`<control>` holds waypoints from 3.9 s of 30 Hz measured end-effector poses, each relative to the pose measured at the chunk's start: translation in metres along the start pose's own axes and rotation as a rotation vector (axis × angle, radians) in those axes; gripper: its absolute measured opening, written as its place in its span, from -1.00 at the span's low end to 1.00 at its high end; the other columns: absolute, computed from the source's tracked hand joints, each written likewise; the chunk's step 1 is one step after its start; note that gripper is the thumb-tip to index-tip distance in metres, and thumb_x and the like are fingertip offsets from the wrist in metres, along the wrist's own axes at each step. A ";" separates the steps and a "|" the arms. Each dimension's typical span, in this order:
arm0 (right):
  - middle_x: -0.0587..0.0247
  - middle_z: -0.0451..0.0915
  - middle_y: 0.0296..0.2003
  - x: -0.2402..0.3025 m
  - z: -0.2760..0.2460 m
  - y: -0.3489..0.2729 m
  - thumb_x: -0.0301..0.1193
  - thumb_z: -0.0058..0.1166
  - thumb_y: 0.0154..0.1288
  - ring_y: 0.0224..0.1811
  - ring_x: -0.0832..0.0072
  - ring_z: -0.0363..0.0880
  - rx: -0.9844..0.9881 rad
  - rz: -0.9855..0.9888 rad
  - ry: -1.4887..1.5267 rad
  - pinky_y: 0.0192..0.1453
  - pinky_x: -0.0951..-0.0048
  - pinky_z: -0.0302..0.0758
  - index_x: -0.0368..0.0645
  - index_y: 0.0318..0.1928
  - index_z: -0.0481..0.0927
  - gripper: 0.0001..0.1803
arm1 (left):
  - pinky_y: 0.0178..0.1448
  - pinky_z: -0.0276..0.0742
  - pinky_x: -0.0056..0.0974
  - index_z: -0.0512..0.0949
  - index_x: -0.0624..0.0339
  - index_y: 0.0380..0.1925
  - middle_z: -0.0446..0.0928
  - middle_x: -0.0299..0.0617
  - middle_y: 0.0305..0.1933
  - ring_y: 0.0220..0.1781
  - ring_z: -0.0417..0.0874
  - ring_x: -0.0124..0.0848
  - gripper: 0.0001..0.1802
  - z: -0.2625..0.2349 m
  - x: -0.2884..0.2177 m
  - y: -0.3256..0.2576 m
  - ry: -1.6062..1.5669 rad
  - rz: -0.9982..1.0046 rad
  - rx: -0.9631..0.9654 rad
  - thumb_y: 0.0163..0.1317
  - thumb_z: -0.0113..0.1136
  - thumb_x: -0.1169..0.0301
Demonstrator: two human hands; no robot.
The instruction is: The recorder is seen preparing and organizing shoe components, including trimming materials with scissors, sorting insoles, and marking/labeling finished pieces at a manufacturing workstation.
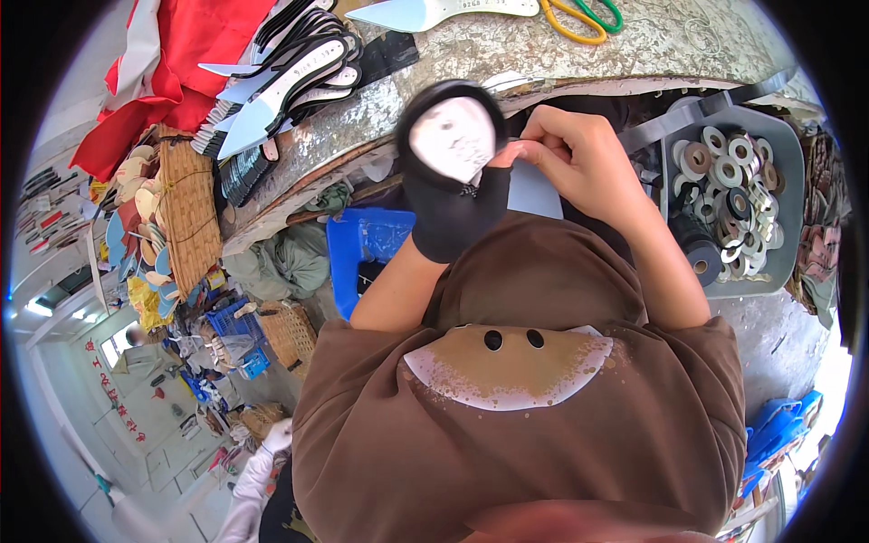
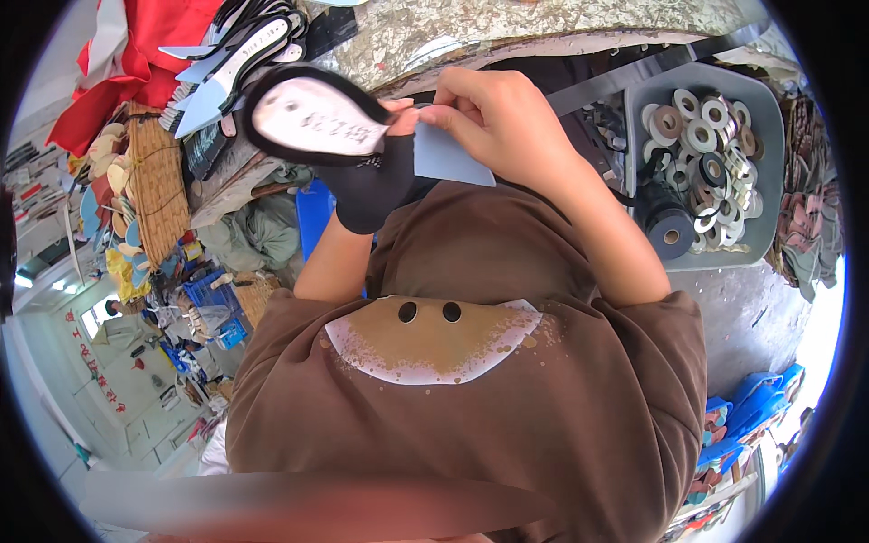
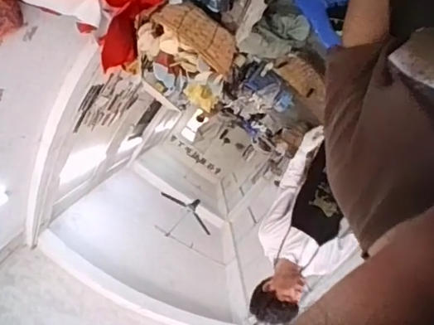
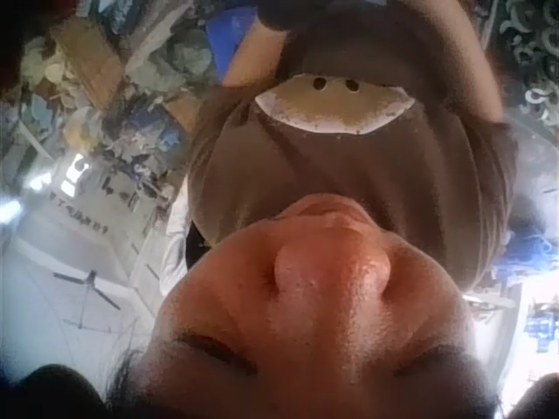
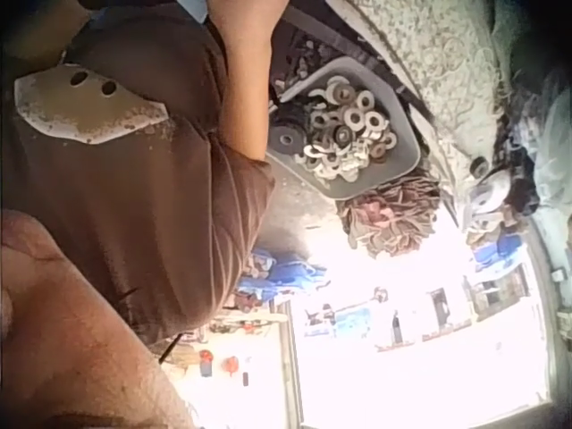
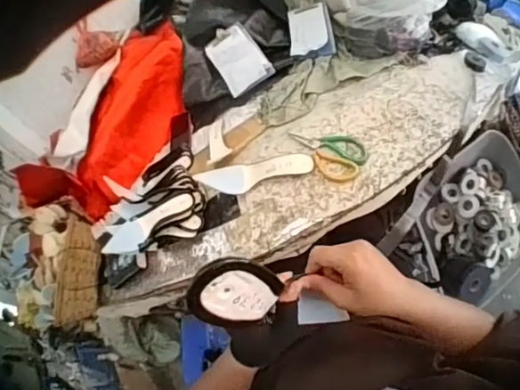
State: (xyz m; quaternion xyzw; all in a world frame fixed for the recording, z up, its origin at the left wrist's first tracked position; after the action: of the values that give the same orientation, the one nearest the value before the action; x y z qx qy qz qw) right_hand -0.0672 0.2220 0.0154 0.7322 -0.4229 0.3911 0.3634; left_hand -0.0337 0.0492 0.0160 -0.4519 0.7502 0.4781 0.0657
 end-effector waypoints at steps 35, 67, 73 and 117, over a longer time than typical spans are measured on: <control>-0.03 0.61 -0.26 -0.111 -0.128 0.099 -0.40 0.11 0.19 -0.27 -0.05 0.59 -0.028 0.195 -1.124 -0.19 0.06 0.49 -0.17 -0.08 0.42 -0.70 | -0.12 0.60 -0.29 0.46 0.34 -0.07 0.63 0.05 -0.18 -0.22 0.67 -0.30 -0.51 -0.075 0.110 -0.021 -0.971 -0.895 0.194 0.34 0.07 0.07; 0.43 0.44 -0.43 -0.025 -0.014 -0.001 -0.31 0.36 0.17 -0.39 0.69 0.36 0.217 0.317 0.250 -0.31 0.55 0.37 -0.21 0.10 0.49 -0.47 | -0.16 0.48 -0.37 0.55 0.31 -0.17 0.59 -0.23 -0.30 -0.29 0.57 -0.47 -0.72 -0.045 0.044 -0.018 -0.363 -0.444 -0.302 0.37 0.20 0.27; 0.06 0.64 -0.14 -0.067 -0.098 0.072 -0.36 0.19 0.28 -0.13 0.23 0.63 -0.261 -0.210 -0.850 0.01 0.29 0.52 -0.16 0.13 0.57 -0.59 | -0.20 0.49 -0.36 0.59 0.30 -0.20 0.60 -0.25 -0.30 -0.31 0.58 -0.49 -0.76 -0.032 0.036 -0.016 -0.626 -0.881 -0.325 0.15 0.39 0.48; 0.50 0.36 -0.61 -0.064 -0.002 0.009 -0.36 0.14 0.41 -0.52 0.75 0.20 -0.097 0.258 0.133 -0.46 0.59 0.17 -0.29 -0.43 0.51 -0.71 | -0.05 0.40 -0.09 0.58 0.05 -0.24 0.56 -0.23 -0.18 -0.10 0.56 -0.19 -0.67 -0.128 0.155 0.103 0.806 0.311 -0.040 0.12 0.33 0.10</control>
State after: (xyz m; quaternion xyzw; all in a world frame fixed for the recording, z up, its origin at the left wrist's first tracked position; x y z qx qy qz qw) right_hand -0.0974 0.2418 -0.0378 0.6260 -0.5068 0.4611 0.3723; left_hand -0.1580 -0.1324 0.0701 -0.4854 0.7655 0.2823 -0.3141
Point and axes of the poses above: each hand's wrist, its own y-axis towards the middle knuckle, its own z-axis out of the palm, x = y × z, the point moved 2 cm from there along y, towards the middle knuckle
